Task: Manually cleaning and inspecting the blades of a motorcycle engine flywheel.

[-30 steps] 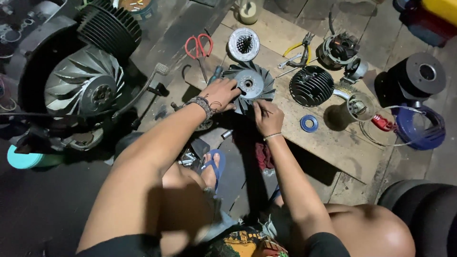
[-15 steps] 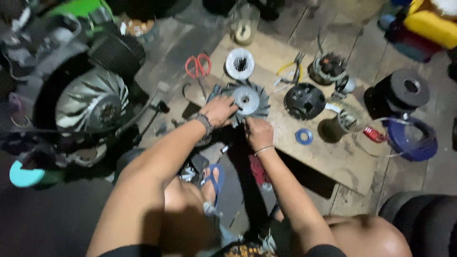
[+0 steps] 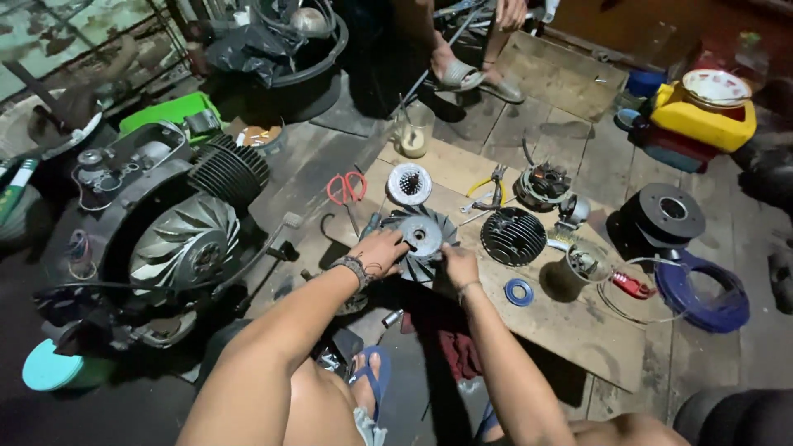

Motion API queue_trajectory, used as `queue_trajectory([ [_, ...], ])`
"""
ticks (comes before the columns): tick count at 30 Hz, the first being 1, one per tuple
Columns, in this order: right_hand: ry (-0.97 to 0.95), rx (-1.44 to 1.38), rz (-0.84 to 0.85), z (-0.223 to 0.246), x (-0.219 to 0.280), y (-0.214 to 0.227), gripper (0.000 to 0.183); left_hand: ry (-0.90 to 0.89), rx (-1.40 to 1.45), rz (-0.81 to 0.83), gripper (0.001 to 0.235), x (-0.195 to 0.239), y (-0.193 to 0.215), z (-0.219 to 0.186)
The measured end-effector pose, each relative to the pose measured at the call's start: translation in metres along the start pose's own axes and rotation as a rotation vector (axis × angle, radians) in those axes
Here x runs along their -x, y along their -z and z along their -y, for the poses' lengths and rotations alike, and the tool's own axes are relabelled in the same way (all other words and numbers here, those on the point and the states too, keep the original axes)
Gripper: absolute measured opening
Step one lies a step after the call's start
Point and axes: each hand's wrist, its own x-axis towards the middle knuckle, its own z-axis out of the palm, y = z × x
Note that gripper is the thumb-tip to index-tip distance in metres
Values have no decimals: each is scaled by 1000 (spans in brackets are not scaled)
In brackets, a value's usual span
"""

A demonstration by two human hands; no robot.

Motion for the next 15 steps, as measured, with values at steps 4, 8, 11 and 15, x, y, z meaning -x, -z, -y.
queue_trajectory([
  [4, 65, -116, -138, 24, 46, 8, 45, 12, -12, -13, 50, 2, -1, 0],
  [8, 274, 126, -136, 63, 86, 19, 45, 18, -17, -25, 51, 2, 5, -2],
  [11, 465, 366, -154, 64, 100, 20, 39, 3, -46, -22, 52, 0, 8, -3],
  [15, 841, 575, -275, 43, 96, 16, 19, -25, -55, 6, 52, 1, 14, -4],
])
